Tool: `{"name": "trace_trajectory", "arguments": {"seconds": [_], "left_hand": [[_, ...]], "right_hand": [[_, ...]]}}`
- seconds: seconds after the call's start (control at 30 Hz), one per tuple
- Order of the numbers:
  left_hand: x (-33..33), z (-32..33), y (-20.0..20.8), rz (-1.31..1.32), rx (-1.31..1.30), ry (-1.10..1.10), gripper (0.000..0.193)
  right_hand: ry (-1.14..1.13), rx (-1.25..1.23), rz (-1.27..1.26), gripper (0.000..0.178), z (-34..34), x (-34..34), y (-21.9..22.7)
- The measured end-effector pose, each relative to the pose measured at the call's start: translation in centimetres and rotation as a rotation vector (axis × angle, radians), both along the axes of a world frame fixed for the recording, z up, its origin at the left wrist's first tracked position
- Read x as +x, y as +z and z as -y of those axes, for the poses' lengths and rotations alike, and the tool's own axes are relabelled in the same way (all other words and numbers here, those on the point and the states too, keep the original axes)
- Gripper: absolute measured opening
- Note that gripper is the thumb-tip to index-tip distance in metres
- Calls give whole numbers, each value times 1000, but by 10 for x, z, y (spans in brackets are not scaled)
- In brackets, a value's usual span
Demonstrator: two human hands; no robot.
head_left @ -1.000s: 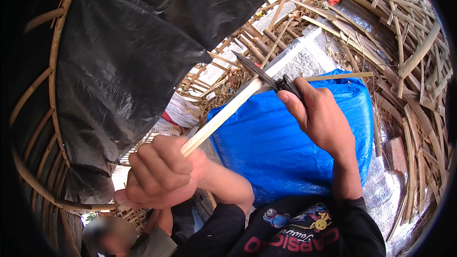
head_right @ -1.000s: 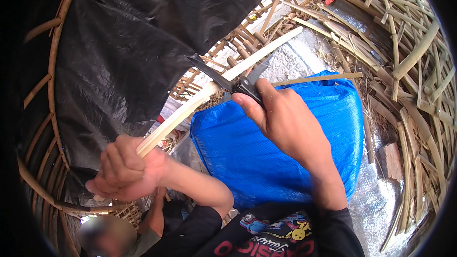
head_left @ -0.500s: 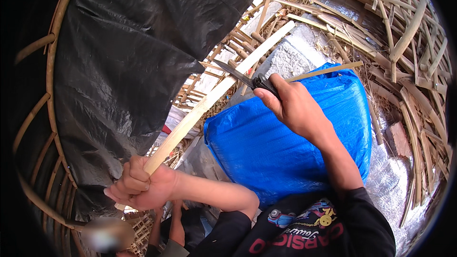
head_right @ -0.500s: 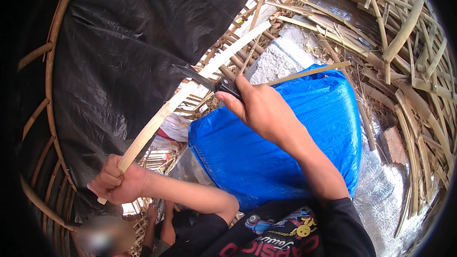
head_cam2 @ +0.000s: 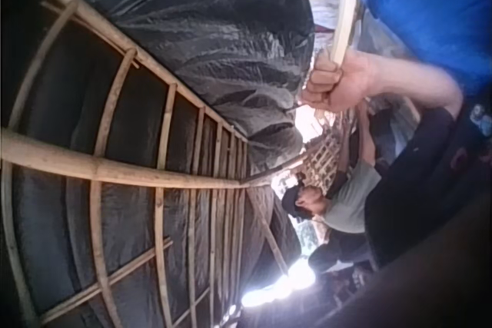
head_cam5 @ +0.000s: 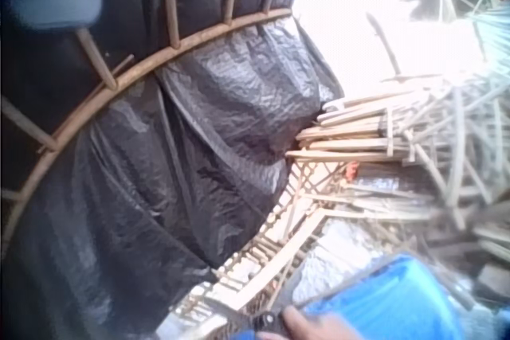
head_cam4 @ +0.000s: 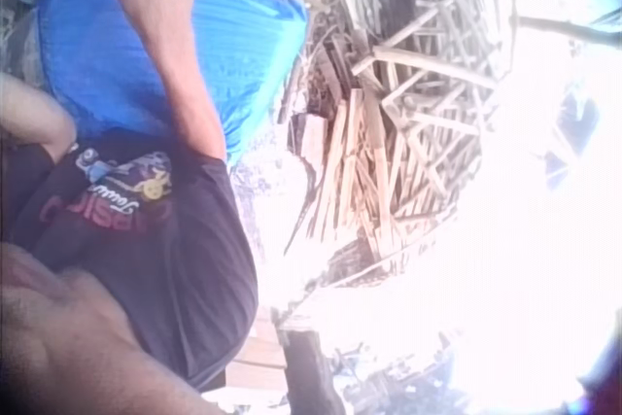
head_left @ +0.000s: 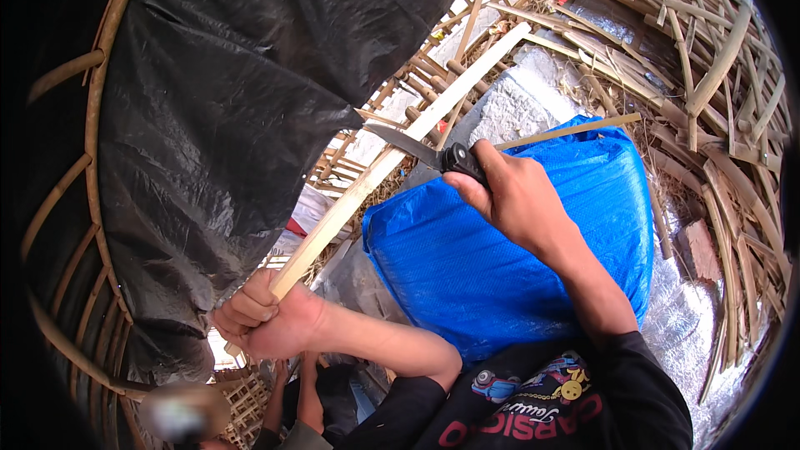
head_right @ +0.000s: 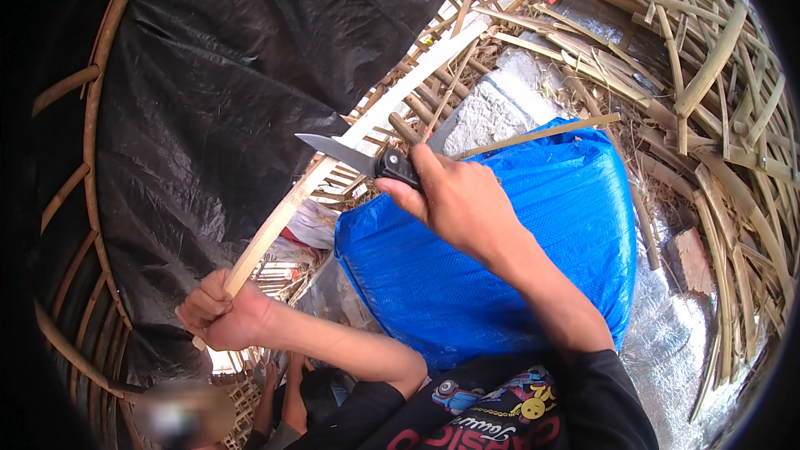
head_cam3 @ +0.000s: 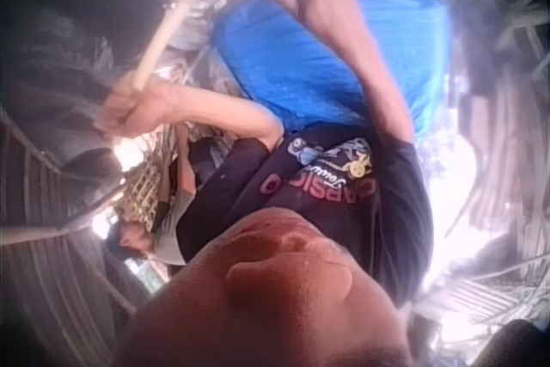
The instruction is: The person trims a wood strip with a knife, then uses a hammer to nail wood strips together while sitting on the floor.
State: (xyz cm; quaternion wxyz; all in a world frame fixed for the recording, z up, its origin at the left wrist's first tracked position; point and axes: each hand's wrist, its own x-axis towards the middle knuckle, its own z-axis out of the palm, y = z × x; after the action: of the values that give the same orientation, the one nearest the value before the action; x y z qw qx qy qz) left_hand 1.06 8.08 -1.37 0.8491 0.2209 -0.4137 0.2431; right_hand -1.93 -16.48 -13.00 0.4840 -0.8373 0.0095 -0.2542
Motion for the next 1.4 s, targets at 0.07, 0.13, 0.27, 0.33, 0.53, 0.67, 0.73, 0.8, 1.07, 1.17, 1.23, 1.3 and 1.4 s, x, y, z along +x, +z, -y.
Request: {"name": "trace_trajectory", "arguments": {"seconds": [0.07, 0.13, 0.27, 0.33, 0.53, 0.67, 0.73, 0.8, 1.07, 1.17, 1.23, 1.3, 1.4], "left_hand": [[0, 1, -1, 11, -3, 3, 39], [-4, -1, -1, 9, 9, -31, 37], [-8, -10, -6, 3, 79, 8, 37], [-13, -10, -4, 2, 10, 20, 38], [-21, -7, -6, -19, 100, 23, 43], [-27, -7, -9, -24, 67, 31, 46], [-34, -1, -6, -41, 50, 97, 47], [-33, 3, -7, -26, 101, 65, 47], [-9, 16, -22, 14, 78, 16, 42], [-15, 11, -12, 27, 81, 42, 43], [-27, 2, -3, 43, 88, 79, 43], [-26, 7, -13, 19, 100, 57, 43], [-25, 9, -22, -23, 95, 46, 43]], "right_hand": [[13, -2, 36, 46, -3, -2, 0], [-6, -44, 32, 47, 1, -3, 3], [-23, 7, -46, 43, -1, -5, 8], [-30, 11, -20, 42, -1, -3, 6], [-144, 7, -18, 40, 7, 4, 1], [-131, 27, -23, 40, 6, 2, 3], [-140, 32, 11, 40, 7, 4, 1], [-153, 32, 41, 39, 8, 7, -3], [5, -52, 109, 48, -18, -2, -2], [-23, 14, 49, 49, -19, 0, -3], [-90, 41, 16, 45, -2, 7, -4], [-154, -25, -19, 41, 15, 12, -9], [-135, 65, -36, 42, 7, 12, -19]]}}
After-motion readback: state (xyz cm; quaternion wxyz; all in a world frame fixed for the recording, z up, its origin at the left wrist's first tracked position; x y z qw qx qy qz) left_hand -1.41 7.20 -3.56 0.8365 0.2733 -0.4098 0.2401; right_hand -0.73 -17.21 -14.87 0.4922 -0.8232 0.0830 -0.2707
